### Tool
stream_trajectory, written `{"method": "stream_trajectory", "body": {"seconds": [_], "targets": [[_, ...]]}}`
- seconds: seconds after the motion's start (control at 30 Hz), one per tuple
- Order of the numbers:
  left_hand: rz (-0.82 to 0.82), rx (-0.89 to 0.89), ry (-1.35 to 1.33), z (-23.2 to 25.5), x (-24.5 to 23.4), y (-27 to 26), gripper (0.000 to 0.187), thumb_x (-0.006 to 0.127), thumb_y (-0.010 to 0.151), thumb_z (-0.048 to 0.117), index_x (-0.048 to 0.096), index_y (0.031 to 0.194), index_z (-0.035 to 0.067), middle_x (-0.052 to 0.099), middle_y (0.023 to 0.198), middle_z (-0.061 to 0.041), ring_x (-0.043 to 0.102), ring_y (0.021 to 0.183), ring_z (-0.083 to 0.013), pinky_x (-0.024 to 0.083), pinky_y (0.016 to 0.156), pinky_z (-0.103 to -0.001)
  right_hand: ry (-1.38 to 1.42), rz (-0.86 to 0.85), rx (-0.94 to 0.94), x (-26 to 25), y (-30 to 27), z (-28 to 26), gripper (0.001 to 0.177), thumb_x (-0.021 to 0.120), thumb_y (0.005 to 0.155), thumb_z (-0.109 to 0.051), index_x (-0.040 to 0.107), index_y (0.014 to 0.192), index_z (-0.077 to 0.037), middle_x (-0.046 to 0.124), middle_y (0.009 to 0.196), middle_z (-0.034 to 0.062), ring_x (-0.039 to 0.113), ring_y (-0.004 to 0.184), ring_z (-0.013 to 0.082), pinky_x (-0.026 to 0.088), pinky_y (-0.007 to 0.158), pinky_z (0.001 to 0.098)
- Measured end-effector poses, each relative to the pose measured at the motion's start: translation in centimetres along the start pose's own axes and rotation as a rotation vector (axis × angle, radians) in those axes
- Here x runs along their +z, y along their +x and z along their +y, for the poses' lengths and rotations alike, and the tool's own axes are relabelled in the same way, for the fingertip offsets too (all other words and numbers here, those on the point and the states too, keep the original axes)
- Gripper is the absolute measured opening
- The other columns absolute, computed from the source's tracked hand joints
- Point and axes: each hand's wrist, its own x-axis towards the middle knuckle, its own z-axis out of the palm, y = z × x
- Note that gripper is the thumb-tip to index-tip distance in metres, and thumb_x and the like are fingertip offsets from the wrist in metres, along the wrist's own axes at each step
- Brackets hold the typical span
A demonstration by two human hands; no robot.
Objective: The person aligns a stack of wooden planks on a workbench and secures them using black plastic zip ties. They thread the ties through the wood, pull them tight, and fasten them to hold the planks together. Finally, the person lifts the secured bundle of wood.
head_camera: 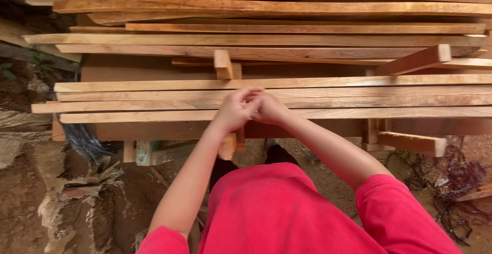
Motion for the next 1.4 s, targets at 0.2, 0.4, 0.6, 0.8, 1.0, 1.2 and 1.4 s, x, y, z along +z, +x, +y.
{"method": "stream_trajectory", "body": {"seconds": [0.2,0.4,0.6,0.8,1.0,1.2,1.4], "targets": [[0.302,0.086,0.574,-12.8,-13.3,-3.7,0.094,0.084,0.078,0.051,0.047,0.148,0.002,0.055,0.142,-0.025,0.048,0.136,-0.0448,0.035,0.118,-0.055,0.185,-0.296,0.320,8.7,10.1,-1.3,0.077,0.079,0.082,-0.059,0.057,0.144,-0.020,0.070,0.131,0.0076,0.073,0.108,0.0334,0.061,0.088,0.0461],[-0.004,-0.059,0.909,-16.4,-19.8,-4.4,0.131,0.085,0.065,0.068,0.024,0.161,0.003,0.019,0.170,-0.018,0.015,0.155,-0.0436,0.019,0.125,-0.064,-0.282,-0.393,0.429,14.6,17.7,-0.3,0.114,0.083,0.063,-0.081,0.044,0.153,-0.022,0.051,0.151,0.0150,0.056,0.132,0.0451,0.051,0.106,0.0591],[-0.186,-0.180,0.980,-18.5,-21.2,-3.2,0.148,0.085,0.058,0.074,0.008,0.165,0.008,-0.003,0.173,-0.015,-0.001,0.159,-0.0383,0.004,0.128,-0.064,-0.756,-0.731,0.493,8.4,20.1,-15.1,0.144,0.074,0.063,-0.089,0.015,0.166,-0.009,0.024,0.171,0.0112,0.018,0.159,0.0308,0.017,0.128,0.0501],[-0.259,-0.189,1.066,-19.4,-21.2,-3.2,0.159,0.082,0.049,0.083,0.005,0.165,0.008,-0.008,0.173,-0.016,-0.008,0.158,-0.0399,-0.001,0.126,-0.065,-0.858,-0.756,0.626,13.8,19.9,-9.9,0.153,0.080,0.062,-0.084,-0.009,0.166,-0.015,0.010,0.171,0.0086,0.018,0.152,0.0378,0.033,0.115,0.0643],[-0.234,-0.189,1.108,-20.9,-20.5,-3.0,0.154,0.089,0.053,0.069,0.004,0.165,0.009,-0.008,0.172,-0.015,-0.007,0.158,-0.0404,0.002,0.127,-0.066,-0.911,-0.780,0.495,12.0,20.2,-10.1,0.160,0.070,0.051,-0.099,-0.001,0.166,-0.014,0.028,0.163,0.0071,0.040,0.134,0.0286,0.040,0.104,0.0525],[-0.100,-0.136,1.120,-19.1,-19.8,-5.1,0.134,0.094,0.059,0.055,0.022,0.164,0.011,0.010,0.173,-0.016,0.006,0.158,-0.0395,0.002,0.128,-0.064,-0.896,-0.594,0.278,11.1,18.5,-8.4,0.159,0.060,0.044,-0.105,0.013,0.165,-0.014,0.041,0.155,0.0073,0.049,0.132,0.0251,0.033,0.113,0.0498],[0.347,0.273,0.639,-24.5,-11.9,-12.9,0.034,0.068,0.092,0.058,0.062,0.075,0.028,0.059,0.075,0.013,0.062,0.074,-0.0120,0.047,0.073,-0.032,-0.416,-0.339,0.464,9.9,17.8,-4.3,0.087,0.052,0.085,-0.085,0.063,0.123,-0.007,0.070,0.120,0.0120,0.071,0.110,0.0323,0.058,0.091,0.0471]]}}
